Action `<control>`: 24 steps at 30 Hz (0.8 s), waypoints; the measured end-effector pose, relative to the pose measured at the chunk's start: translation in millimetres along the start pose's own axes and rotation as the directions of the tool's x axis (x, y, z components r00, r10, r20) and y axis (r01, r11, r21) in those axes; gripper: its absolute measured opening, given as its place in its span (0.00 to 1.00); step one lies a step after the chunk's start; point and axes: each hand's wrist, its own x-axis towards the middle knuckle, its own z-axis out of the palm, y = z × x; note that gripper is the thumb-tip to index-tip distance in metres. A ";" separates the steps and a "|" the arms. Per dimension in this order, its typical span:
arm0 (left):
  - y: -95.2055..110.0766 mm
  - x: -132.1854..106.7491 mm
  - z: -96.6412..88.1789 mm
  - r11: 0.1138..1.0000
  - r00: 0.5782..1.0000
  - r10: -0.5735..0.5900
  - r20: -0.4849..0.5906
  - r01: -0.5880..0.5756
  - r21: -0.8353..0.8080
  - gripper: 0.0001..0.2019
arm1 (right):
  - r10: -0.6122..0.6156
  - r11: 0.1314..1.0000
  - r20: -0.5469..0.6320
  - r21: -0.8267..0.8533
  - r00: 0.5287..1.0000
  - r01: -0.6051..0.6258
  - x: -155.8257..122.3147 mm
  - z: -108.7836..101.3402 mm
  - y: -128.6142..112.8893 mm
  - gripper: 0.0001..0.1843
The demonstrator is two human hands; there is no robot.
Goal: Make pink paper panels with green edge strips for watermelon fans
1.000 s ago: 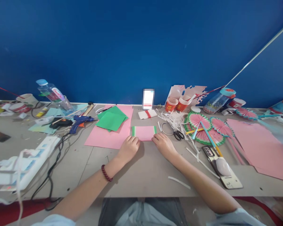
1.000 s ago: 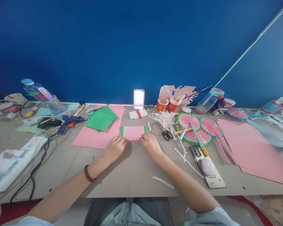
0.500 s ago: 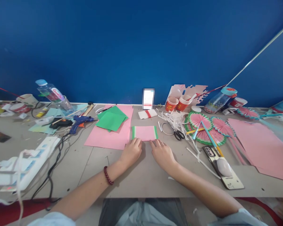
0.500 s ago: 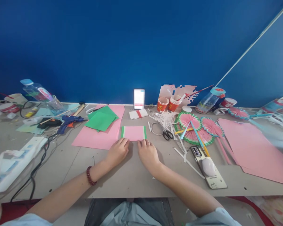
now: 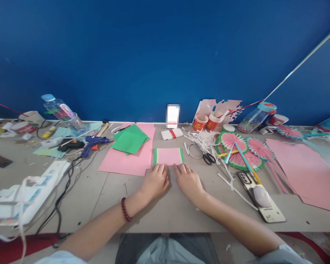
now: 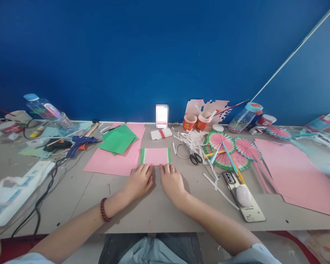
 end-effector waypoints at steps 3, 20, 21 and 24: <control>-0.2 -0.6 0.2 1.000 1.000 0.004 0.016 -0.004 0.017 0.18 | -0.013 0.999 -0.014 -0.030 1.000 0.013 -0.7 1.3 0.2 0.23; 5.7 1.1 -8.0 1.000 0.996 -0.019 0.090 0.018 0.007 0.23 | 0.008 1.000 -0.003 -0.018 1.000 -0.008 0.2 -0.9 -5.2 0.29; 5.6 1.4 -8.3 1.000 0.995 -0.019 0.096 0.019 0.009 0.23 | 0.005 1.000 0.004 -0.025 1.000 -0.005 0.4 -1.0 -5.2 0.29; 4.8 1.3 -8.5 1.000 0.995 -0.019 0.097 0.018 0.014 0.23 | -0.008 0.999 0.008 -0.036 1.000 0.008 0.6 -0.8 -4.6 0.27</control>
